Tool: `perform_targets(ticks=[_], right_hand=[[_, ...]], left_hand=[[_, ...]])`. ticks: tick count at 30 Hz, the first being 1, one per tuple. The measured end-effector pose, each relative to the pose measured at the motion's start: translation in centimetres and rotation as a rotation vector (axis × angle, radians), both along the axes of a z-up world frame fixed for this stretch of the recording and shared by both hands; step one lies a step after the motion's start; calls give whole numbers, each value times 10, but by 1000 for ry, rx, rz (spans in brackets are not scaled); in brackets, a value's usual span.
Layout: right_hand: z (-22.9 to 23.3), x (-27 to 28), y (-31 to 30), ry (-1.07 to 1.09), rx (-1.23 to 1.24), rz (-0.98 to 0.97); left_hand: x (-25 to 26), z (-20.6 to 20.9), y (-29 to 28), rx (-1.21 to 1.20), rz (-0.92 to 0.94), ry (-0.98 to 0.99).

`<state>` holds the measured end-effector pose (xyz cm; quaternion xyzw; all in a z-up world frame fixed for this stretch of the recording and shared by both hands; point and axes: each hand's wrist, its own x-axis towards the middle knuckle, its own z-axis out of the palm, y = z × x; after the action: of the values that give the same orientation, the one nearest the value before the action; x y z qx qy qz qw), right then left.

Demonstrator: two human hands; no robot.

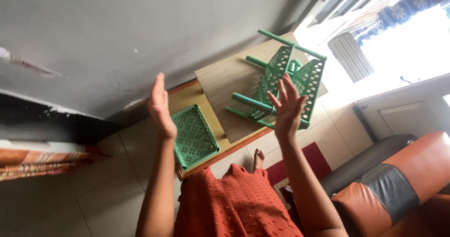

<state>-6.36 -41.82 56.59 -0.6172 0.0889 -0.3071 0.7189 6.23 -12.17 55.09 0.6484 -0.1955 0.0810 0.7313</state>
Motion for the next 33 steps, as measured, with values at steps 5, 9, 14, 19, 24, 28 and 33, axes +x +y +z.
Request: perform_targets(ticks=[5, 9, 14, 19, 24, 28, 33], right_hand=[[-9, -18, -82, 30, 18, -114], [-22, -30, -153, 70, 58, -160], [-35, -23, -243, 123, 44, -164], [-48, -9, -320, 238, 24, -162], [-55, 16, -358, 212, 43, -93], [-64, 51, -360, 160, 81, -16], [-78, 95, -351, 202, 31, 24]], left_hand=[[-2, 3, -99, 173, -48, 84], [-2, -19, -195, 297, -99, -123], [6, -66, -300, 534, -163, -51], [26, -116, -359, 808, -21, 44], [23, -140, -391, 1055, 82, 189], [23, -147, -410, 1142, 106, 241], [35, -139, -408, 973, 58, 260]])
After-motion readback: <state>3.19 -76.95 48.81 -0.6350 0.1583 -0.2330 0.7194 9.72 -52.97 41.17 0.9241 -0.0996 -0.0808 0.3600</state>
